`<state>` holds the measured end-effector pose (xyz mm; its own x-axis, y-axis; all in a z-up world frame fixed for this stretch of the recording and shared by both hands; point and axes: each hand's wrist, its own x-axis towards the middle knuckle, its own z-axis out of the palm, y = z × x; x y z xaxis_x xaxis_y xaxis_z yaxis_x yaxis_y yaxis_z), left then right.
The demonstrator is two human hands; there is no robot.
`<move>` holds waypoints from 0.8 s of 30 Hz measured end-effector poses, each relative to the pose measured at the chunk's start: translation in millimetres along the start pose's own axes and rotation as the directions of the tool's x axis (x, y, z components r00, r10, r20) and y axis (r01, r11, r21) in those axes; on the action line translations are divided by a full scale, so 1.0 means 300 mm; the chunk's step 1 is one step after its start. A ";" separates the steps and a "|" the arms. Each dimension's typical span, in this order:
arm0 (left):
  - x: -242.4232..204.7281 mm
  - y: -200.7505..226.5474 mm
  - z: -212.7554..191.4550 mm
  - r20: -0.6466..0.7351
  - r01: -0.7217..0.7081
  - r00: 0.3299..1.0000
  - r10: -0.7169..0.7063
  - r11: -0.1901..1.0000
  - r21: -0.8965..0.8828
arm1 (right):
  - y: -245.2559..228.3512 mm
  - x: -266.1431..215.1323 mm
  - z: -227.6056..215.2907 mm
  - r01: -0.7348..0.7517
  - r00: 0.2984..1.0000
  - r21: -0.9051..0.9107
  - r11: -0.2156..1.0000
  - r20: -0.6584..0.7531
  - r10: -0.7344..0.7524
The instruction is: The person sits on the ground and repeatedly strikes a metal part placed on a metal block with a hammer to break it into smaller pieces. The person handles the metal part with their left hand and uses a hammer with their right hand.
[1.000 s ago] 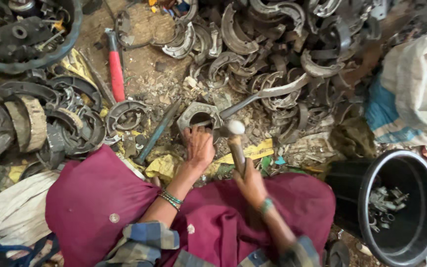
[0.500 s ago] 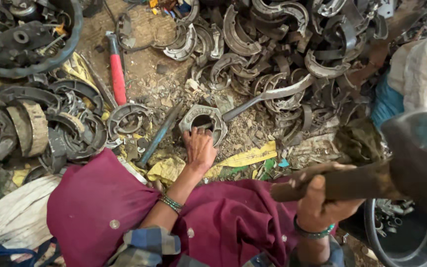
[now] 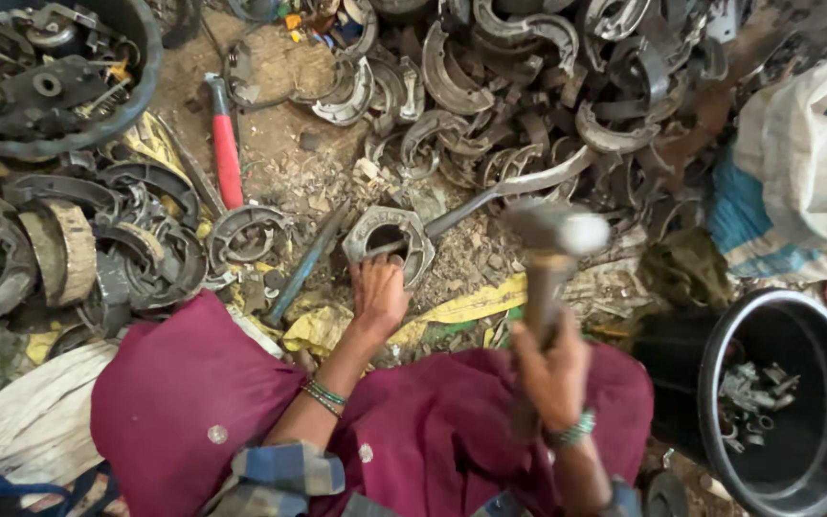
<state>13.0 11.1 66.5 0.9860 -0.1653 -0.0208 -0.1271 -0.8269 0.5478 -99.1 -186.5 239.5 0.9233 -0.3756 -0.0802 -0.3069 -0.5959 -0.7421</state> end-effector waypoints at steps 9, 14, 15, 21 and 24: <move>0.013 -0.024 0.093 -0.075 -0.072 0.995 0.064 0.992 -0.106 | 0.032 -0.029 0.024 0.237 0.972 0.044 0.971 -0.025 -0.236; 0.020 -0.005 0.060 0.038 -0.042 0.998 0.039 0.997 0.065 | 0.215 0.028 0.238 0.130 0.952 -0.233 0.964 0.301 -0.055; 0.018 -0.006 0.044 0.018 -0.030 0.999 0.029 0.999 0.012 | 0.212 0.030 0.225 0.119 0.962 -0.248 0.961 0.268 -0.050; -0.011 0.009 0.006 -0.149 -0.083 0.986 0.070 0.993 -0.079 | -0.003 -0.030 -0.043 0.289 0.956 -0.020 0.957 -0.058 -0.289; 0.012 0.018 -0.004 -0.027 -0.029 0.999 0.028 0.998 -0.057 | -0.111 -0.042 -0.140 0.616 0.770 0.168 0.770 -0.339 -0.541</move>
<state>16.1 6.7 70.4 0.9847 -0.1735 0.0169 -0.1494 -0.7897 0.5950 -110.1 -191.8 293.3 0.7985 -0.2067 0.5653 0.3711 -0.5704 -0.7327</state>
